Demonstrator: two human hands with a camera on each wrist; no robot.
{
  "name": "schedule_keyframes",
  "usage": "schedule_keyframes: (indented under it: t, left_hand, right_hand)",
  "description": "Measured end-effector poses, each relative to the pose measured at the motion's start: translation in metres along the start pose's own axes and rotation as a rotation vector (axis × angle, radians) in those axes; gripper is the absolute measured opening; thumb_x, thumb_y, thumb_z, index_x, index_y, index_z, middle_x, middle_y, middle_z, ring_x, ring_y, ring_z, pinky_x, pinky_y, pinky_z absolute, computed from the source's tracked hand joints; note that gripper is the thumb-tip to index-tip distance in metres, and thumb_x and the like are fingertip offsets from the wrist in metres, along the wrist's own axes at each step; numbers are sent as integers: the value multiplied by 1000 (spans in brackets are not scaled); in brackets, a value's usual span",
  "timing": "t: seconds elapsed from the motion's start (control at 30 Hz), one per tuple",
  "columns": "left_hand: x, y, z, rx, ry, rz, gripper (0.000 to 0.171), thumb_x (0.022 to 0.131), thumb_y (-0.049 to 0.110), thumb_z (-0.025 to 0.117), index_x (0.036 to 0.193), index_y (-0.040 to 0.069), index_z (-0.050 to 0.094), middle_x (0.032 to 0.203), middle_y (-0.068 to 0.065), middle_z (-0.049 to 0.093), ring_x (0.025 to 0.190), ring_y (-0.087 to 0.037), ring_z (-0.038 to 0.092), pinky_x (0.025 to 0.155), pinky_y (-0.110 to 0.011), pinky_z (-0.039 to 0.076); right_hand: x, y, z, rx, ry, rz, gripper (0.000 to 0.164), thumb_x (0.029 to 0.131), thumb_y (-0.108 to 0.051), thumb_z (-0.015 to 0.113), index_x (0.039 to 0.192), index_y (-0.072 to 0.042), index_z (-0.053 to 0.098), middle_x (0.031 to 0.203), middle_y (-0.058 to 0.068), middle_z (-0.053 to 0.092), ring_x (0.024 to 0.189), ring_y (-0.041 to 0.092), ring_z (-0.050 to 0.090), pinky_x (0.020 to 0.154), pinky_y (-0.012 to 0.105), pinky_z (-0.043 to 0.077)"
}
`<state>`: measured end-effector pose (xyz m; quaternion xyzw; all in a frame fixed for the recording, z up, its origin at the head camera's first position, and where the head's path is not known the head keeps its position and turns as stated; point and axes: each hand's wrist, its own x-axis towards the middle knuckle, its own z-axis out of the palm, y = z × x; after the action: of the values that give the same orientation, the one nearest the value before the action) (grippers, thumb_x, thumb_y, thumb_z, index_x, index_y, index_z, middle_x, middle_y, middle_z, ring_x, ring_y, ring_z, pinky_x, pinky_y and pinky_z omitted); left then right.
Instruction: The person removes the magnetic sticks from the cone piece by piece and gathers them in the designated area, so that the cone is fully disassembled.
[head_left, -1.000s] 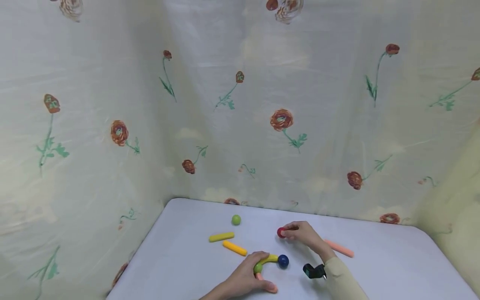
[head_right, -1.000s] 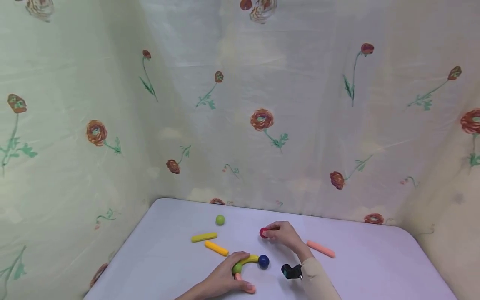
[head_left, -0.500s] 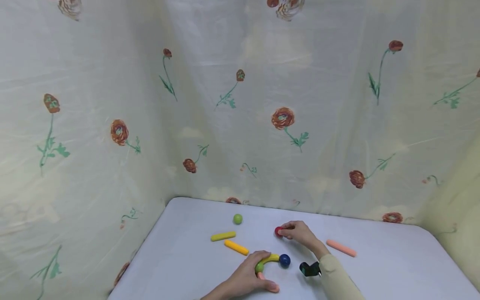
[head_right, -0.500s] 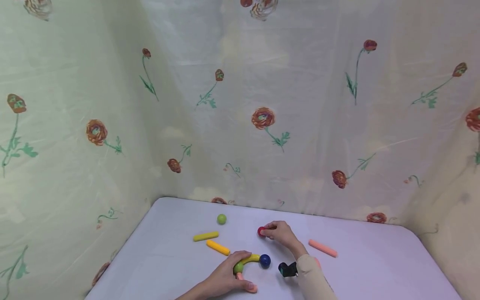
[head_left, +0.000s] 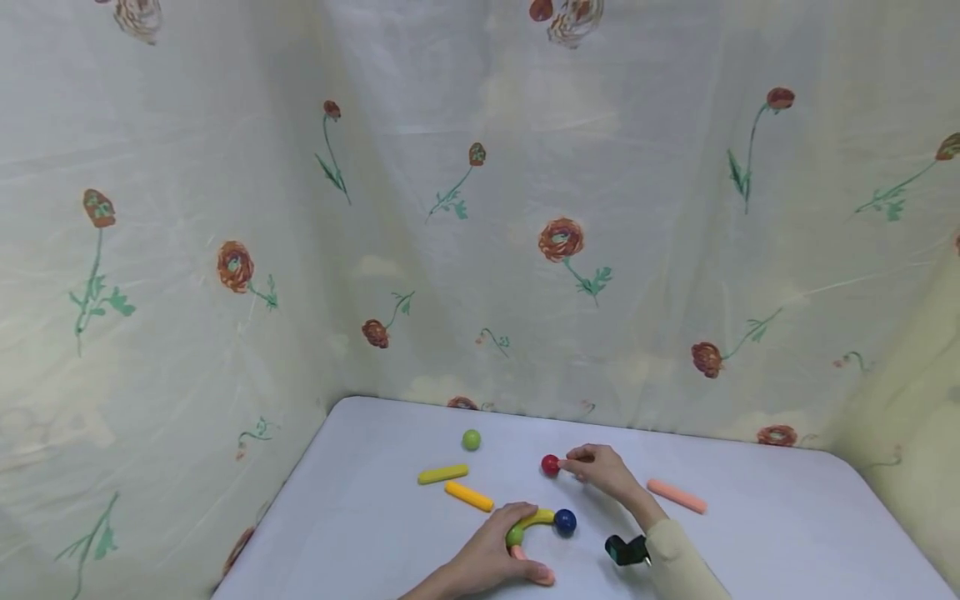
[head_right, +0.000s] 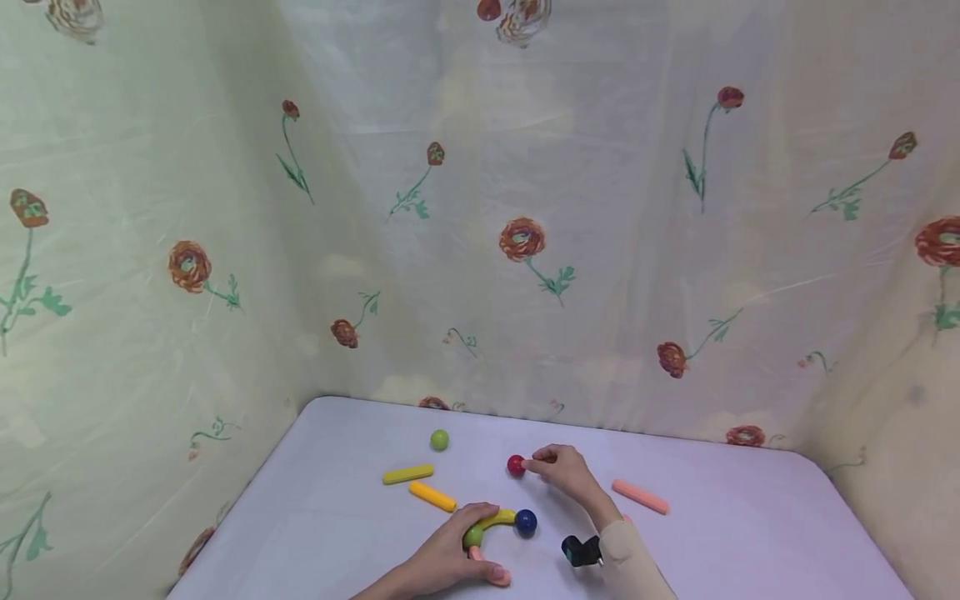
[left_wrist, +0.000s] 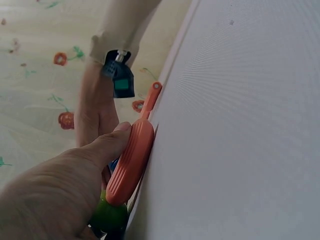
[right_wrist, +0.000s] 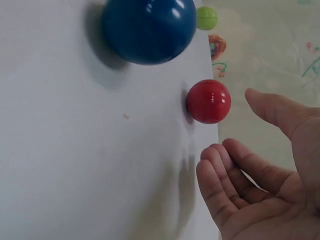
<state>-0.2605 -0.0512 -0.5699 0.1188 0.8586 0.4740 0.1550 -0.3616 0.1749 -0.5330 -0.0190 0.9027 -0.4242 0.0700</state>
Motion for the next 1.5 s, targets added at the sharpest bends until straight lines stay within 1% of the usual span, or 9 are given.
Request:
schedule_keyframes:
  t: [0.17,0.3,0.43,0.6,0.73,0.83,1.13,1.27,1.5]
  left_hand:
    - [-1,-2,-1,-1,8,14,80,64,58,82,135,41,49,146,7,45,134,-23,41,110,-57,33]
    - [0,-2,-2,-19,6,-3,78,64,55,83,133,42,50,145,6,45,135,-25,41,110,-57,32]
    - [3,-4,-2,-37,8,2,70,70,51,81,133,39,52,145,5,47,135,-25,41,111,-57,30]
    - [6,-7,-3,-61,12,47,58,80,47,74,133,33,54,142,4,49,134,-24,42,112,-56,29]
    - [8,-8,-3,-67,17,54,52,85,44,71,133,31,55,141,4,51,134,-25,43,112,-56,30]
    - [8,-8,-3,-80,18,55,50,86,40,70,133,30,55,139,4,53,134,-26,44,111,-56,31]
    - [8,-6,-4,-81,33,89,45,87,34,70,130,28,58,135,6,57,131,-23,48,110,-52,35]
    - [7,-5,-4,-90,40,88,43,87,32,70,128,28,60,131,9,60,129,-21,50,109,-52,36]
    - [4,2,-5,-148,-36,97,41,88,33,70,128,31,59,133,13,57,129,-19,50,109,-48,38]
  right_hand:
    - [-18,1,0,-20,65,-1,35,85,-33,73,104,-4,65,94,6,65,81,17,56,68,27,50]
    - [-39,2,5,-18,52,-38,20,85,-25,73,94,-8,68,83,1,65,73,14,54,61,24,46]
    - [-61,1,10,-3,-46,-121,14,85,-22,72,89,-10,69,79,-2,65,69,12,54,57,21,44]
    - [-86,-3,13,24,-192,-212,16,86,-24,71,93,-9,69,81,-2,66,70,10,55,57,20,45]
    - [-100,-8,19,24,-317,-276,17,86,-24,71,95,-10,71,81,-3,65,69,7,56,58,19,47]
    - [-107,-12,27,23,-377,-319,19,85,-25,74,96,-10,72,80,-4,65,69,5,56,58,19,46]
    - [-116,-12,40,3,-422,-261,13,82,-19,76,91,-12,71,76,-4,63,66,9,53,56,20,43]
    - [-116,-6,33,18,-434,-233,12,83,-20,76,91,-11,71,77,-3,64,67,10,53,57,21,43]
    - [-118,12,12,35,-454,-257,14,84,-20,74,95,-11,70,85,-2,65,72,8,53,61,20,44]
